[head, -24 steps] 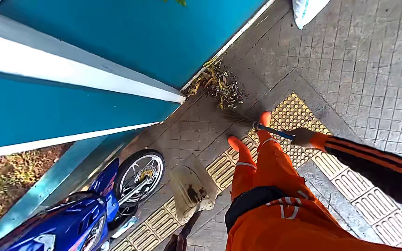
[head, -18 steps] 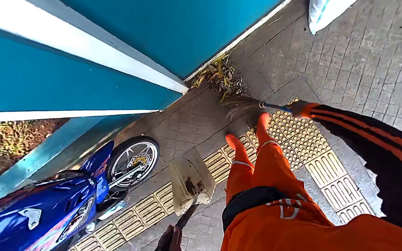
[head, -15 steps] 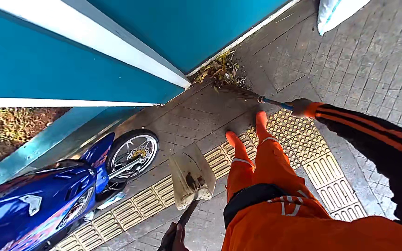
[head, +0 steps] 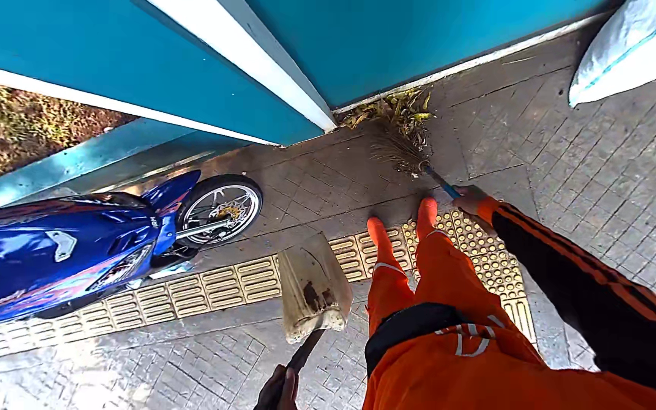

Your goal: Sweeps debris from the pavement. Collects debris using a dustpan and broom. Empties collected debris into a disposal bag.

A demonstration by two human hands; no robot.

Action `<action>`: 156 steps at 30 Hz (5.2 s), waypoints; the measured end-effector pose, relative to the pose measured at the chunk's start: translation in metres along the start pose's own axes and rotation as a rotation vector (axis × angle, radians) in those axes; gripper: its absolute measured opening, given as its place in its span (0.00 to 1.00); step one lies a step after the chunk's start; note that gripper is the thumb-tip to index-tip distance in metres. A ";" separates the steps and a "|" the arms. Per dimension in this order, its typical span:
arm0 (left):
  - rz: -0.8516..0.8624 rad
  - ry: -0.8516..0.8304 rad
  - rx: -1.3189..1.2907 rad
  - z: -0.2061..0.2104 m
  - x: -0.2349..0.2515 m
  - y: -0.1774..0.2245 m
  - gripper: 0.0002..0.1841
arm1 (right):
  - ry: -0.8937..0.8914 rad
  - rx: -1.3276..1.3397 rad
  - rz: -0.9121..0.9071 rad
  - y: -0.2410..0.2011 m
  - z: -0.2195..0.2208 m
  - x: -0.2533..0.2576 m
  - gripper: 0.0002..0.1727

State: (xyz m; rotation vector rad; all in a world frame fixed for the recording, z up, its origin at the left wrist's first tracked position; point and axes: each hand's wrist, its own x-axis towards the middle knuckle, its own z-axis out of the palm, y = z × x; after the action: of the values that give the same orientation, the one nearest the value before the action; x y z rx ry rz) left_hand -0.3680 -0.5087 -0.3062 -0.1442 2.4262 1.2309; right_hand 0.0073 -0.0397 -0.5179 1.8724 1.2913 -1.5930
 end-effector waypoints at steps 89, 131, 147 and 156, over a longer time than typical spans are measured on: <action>0.157 -0.021 0.038 0.080 -0.050 0.015 0.22 | 0.066 -0.603 0.026 0.009 -0.247 0.069 0.34; -0.144 0.195 -0.060 -0.106 -0.063 -0.169 0.23 | -0.307 -0.637 -0.059 0.006 0.074 -0.120 0.31; -0.131 0.218 -0.042 -0.153 -0.054 -0.188 0.22 | -0.473 -0.592 -0.102 -0.002 0.215 -0.151 0.33; -0.123 0.230 -0.067 -0.164 -0.079 -0.175 0.21 | 0.031 -0.103 -0.030 -0.003 0.137 -0.033 0.22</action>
State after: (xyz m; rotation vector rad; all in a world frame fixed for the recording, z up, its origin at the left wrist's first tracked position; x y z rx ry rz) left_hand -0.3000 -0.7519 -0.3195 -0.4723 2.5244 1.3027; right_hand -0.0731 -0.1550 -0.5278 1.8307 1.3931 -1.4875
